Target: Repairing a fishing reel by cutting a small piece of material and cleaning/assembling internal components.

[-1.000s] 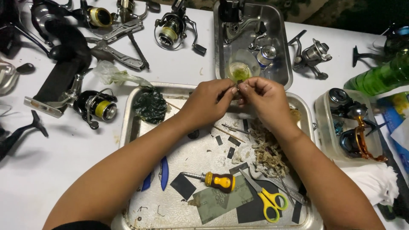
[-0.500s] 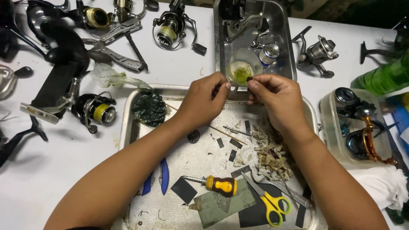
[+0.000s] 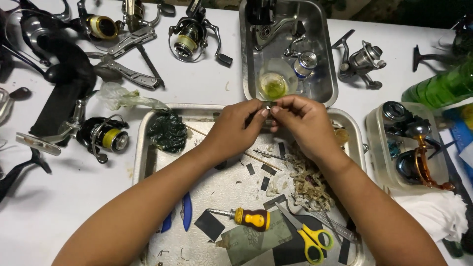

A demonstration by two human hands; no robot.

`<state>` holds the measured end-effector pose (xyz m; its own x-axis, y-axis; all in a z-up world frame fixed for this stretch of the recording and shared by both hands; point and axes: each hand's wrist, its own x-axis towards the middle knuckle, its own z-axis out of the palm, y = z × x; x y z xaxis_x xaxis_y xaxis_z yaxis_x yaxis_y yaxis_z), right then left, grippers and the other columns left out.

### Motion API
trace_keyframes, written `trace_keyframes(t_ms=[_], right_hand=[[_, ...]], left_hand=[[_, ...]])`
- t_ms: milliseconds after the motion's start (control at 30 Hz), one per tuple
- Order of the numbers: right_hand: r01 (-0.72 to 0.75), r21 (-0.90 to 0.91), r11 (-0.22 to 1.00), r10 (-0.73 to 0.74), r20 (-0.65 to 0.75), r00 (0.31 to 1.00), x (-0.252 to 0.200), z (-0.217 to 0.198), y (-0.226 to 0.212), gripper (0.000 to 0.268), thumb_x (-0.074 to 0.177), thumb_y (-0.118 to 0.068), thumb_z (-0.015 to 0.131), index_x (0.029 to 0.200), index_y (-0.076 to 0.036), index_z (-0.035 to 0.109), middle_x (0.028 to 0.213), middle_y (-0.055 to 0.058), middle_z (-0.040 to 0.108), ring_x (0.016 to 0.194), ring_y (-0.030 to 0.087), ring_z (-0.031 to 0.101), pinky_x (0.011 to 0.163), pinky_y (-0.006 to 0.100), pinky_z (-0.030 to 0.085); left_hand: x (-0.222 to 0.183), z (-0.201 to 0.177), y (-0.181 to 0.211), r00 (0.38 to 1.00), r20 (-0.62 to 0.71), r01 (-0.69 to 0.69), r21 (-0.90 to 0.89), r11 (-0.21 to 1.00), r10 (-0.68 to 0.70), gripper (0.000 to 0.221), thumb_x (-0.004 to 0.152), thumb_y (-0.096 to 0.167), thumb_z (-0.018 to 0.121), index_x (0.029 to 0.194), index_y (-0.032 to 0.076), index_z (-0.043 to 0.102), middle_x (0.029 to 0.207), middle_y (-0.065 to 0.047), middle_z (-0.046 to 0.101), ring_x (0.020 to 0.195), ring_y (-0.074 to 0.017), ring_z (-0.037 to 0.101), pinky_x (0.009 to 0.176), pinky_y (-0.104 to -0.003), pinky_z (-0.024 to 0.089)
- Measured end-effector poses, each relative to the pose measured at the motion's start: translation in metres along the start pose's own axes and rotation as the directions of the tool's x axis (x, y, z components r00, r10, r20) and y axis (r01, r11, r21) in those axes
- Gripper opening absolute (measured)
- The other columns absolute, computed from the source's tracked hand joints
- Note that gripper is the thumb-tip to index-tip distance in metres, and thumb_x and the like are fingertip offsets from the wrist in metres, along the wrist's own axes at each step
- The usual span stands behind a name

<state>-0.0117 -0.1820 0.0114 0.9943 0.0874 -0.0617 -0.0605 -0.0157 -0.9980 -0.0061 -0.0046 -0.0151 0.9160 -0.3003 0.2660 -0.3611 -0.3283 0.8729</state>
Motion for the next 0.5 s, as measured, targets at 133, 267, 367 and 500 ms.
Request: trace_keyframes(t_ms=[133,267,367,500], right_hand=[[0.039,-0.065,0.997,-0.038,0.016,0.999,0.004,-0.003,0.005,0.014,0.091,-0.003,0.076,0.104,0.002,0.074,0.075,0.012,0.069,0.065,0.015,0.070,0.061,0.030,0.064],[0.051,-0.053,0.997,-0.048,0.058,0.997,0.007,-0.006,0.000,0.013,0.093,-0.001,0.071,0.105,0.003,0.072,0.076,0.011,0.068,0.067,0.015,0.070,0.066,0.028,0.064],[0.041,-0.024,0.999,-0.039,0.099,0.994,0.006,-0.008,0.002,0.014,0.094,0.001,0.069,0.107,0.005,0.070,0.078,0.011,0.068,0.070,0.014,0.070,0.068,0.028,0.065],[0.051,-0.014,0.999,-0.049,0.110,0.993,0.006,-0.009,0.006,0.012,0.096,-0.001,0.068,0.106,0.005,0.069,0.079,0.011,0.069,0.071,0.013,0.070,0.069,0.028,0.065]], left_hand=[[0.000,-0.001,0.005,1.000,0.019,-0.011,0.013,1.000,0.011,0.019,0.100,0.018,0.054,0.087,0.009,0.063,0.066,-0.017,0.063,0.070,-0.0403,0.067,0.064,-0.045,0.052],[0.002,-0.001,0.006,0.999,0.053,0.004,-0.023,1.000,-0.003,0.019,0.100,0.018,0.054,0.087,0.010,0.065,0.067,-0.017,0.065,0.072,-0.0400,0.068,0.067,-0.045,0.053],[0.002,-0.004,0.007,0.997,0.072,0.011,-0.030,0.999,-0.008,0.020,0.100,0.019,0.052,0.087,0.010,0.065,0.068,-0.016,0.066,0.072,-0.0389,0.068,0.068,-0.045,0.053],[0.001,-0.008,0.014,0.995,0.097,0.000,-0.041,0.999,0.004,0.019,0.099,0.017,0.053,0.087,0.009,0.065,0.068,-0.016,0.066,0.072,-0.0381,0.069,0.068,-0.044,0.053]])
